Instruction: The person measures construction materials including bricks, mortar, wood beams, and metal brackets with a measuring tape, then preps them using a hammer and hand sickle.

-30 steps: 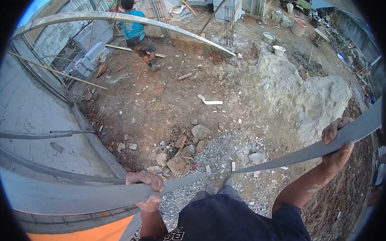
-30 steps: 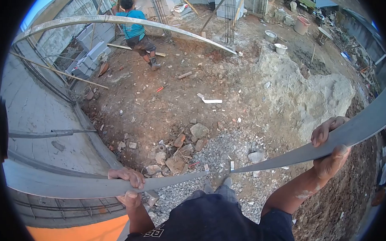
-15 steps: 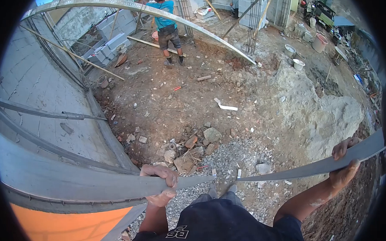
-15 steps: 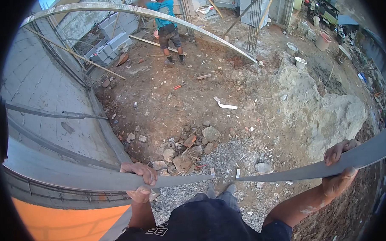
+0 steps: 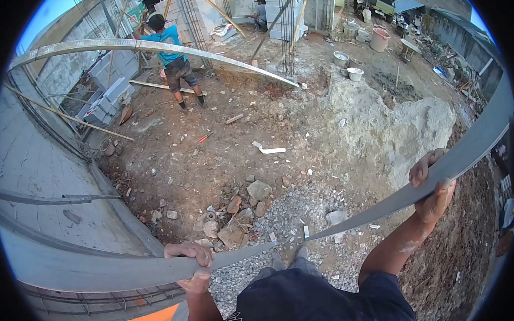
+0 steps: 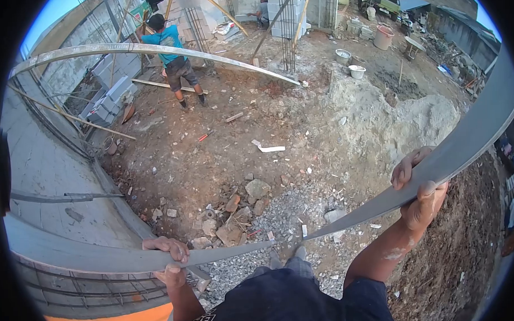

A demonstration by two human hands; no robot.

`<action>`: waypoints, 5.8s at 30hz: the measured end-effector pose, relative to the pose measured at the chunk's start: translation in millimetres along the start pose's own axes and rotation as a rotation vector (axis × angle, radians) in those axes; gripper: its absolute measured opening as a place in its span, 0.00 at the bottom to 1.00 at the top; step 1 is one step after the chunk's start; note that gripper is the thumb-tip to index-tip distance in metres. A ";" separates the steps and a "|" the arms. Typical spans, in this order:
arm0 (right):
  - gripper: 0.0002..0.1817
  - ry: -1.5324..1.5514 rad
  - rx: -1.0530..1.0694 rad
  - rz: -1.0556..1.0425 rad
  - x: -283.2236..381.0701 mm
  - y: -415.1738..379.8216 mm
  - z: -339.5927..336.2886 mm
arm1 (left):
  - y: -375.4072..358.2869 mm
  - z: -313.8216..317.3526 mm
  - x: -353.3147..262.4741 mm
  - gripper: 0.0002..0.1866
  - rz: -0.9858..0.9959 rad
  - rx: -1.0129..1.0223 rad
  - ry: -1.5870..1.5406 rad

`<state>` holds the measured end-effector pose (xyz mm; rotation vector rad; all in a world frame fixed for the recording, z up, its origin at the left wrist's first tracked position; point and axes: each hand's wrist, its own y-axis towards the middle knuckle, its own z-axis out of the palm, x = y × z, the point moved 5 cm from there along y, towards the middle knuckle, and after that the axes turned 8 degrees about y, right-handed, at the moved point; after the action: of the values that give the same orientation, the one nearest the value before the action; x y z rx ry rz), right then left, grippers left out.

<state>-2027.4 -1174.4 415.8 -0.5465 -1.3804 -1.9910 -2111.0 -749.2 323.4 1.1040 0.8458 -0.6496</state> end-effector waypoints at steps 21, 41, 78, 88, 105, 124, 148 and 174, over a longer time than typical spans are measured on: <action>0.34 0.022 -0.028 -0.039 11.4 -5.7 -12.9 | -2.7 3.5 0.8 0.29 0.003 0.021 0.024; 0.33 -0.044 -0.034 -0.054 16.3 -7.6 -2.9 | 1.6 5.0 4.9 0.27 0.018 0.053 -0.075; 0.34 -0.049 -0.024 -0.039 14.8 -6.6 0.6 | -2.8 2.2 5.6 0.26 0.045 0.074 -0.100; 0.32 -0.029 -0.023 -0.050 15.9 -7.2 -3.8 | -3.6 6.3 3.1 0.28 0.005 0.061 0.010; 0.28 0.026 -0.038 -0.030 10.8 -4.1 -11.4 | -4.2 11.4 5.2 0.26 0.028 0.061 -0.082; 0.28 -0.024 -0.114 -0.011 20.6 -8.1 -25.2 | 5.3 20.3 15.5 0.29 -0.019 0.080 -0.031; 0.27 -0.043 -0.185 -0.017 23.8 -7.3 -18.9 | 4.3 21.3 16.1 0.29 -0.030 0.079 0.022; 0.25 -0.010 -0.167 -0.009 24.2 -11.3 -15.0 | 5.7 20.4 19.0 0.30 -0.055 0.104 0.013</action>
<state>-2052.1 -1192.3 418.8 -0.6273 -1.2309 -2.1258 -2091.0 -767.4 314.4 1.1832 0.8633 -0.7397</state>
